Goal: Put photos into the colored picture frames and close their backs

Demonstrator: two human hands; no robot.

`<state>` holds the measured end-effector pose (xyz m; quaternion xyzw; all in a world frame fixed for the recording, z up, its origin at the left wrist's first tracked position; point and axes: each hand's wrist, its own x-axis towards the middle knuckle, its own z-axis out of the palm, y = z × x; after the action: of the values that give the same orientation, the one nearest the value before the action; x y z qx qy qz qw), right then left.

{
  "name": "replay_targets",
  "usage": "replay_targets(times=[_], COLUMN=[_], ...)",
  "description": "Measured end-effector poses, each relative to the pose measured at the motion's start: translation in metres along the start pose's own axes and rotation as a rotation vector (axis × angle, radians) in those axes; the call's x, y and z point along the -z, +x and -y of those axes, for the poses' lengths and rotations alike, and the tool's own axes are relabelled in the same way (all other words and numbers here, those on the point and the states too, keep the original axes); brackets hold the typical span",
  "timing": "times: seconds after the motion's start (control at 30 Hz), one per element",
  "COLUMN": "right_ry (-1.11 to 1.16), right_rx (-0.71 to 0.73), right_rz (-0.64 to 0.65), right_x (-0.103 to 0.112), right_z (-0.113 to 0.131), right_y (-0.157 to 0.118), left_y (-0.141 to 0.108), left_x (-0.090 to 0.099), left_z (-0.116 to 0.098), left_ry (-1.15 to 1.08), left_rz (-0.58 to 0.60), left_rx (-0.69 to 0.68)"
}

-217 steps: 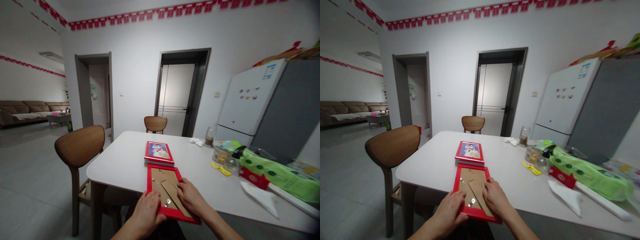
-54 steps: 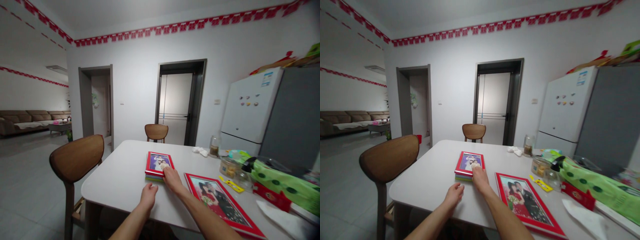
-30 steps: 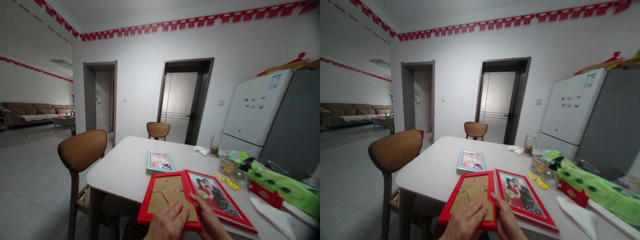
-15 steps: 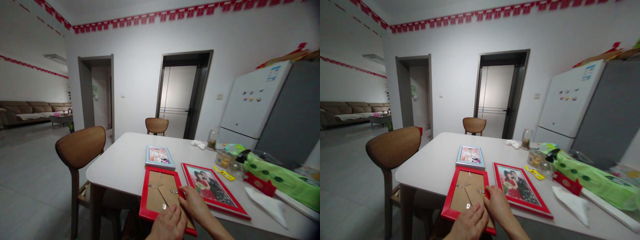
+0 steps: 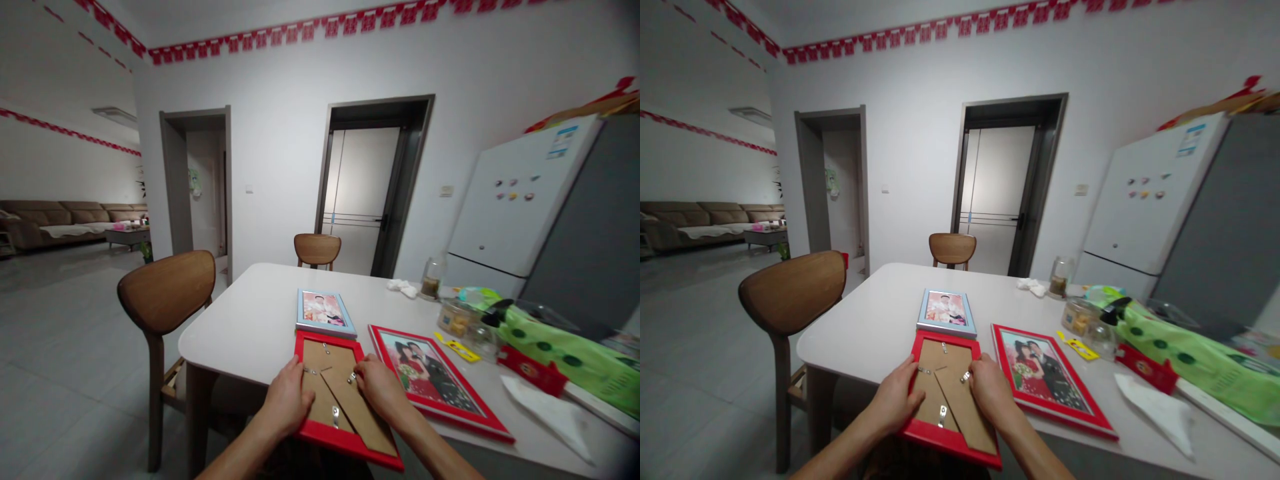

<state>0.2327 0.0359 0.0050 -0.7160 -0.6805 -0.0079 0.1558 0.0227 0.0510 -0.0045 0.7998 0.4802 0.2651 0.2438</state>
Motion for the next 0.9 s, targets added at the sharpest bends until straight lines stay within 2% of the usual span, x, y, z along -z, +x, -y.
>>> replay_targets(times=[0.07, 0.17, 0.23, 0.33, 0.5, 0.6, 0.77, 0.9], right_ry=[-0.011, -0.012, 0.045, 0.132, 0.115, 0.096, 0.046, 0.001], right_rx=[0.003, 0.038, 0.082, 0.161, 0.192, 0.172, 0.098, 0.035], right_rz=[0.004, -0.059, -0.097, -0.057, -0.032, -0.049, -0.093, -0.107], right_x=[0.000, 0.002, 0.001, -0.004, -0.020, -0.024, -0.025, -0.028], right_z=[0.001, 0.011, 0.025, 0.052, 0.081, 0.081, 0.066, 0.053], right_y=[-0.001, -0.003, -0.003, 0.002, 0.015, 0.019, 0.023, 0.029], left_y=[-0.002, -0.005, -0.005, -0.003, -0.001, -0.002, -0.004, -0.004], left_x=[-0.002, -0.005, -0.007, -0.010, -0.012, -0.012, -0.006, 0.005], left_z=[0.000, 0.000, 0.001, 0.004, 0.006, 0.005, 0.001, -0.001], left_ry=[-0.007, -0.005, -0.011, -0.020, 0.003, 0.027, 0.049, 0.059], left_rz=[-0.008, -0.027, -0.044, -0.057, -0.064, -0.059, -0.040, 0.016], left_rx=[0.009, 0.001, -0.001, 0.017, -0.007, 0.001, 0.007, -0.065])
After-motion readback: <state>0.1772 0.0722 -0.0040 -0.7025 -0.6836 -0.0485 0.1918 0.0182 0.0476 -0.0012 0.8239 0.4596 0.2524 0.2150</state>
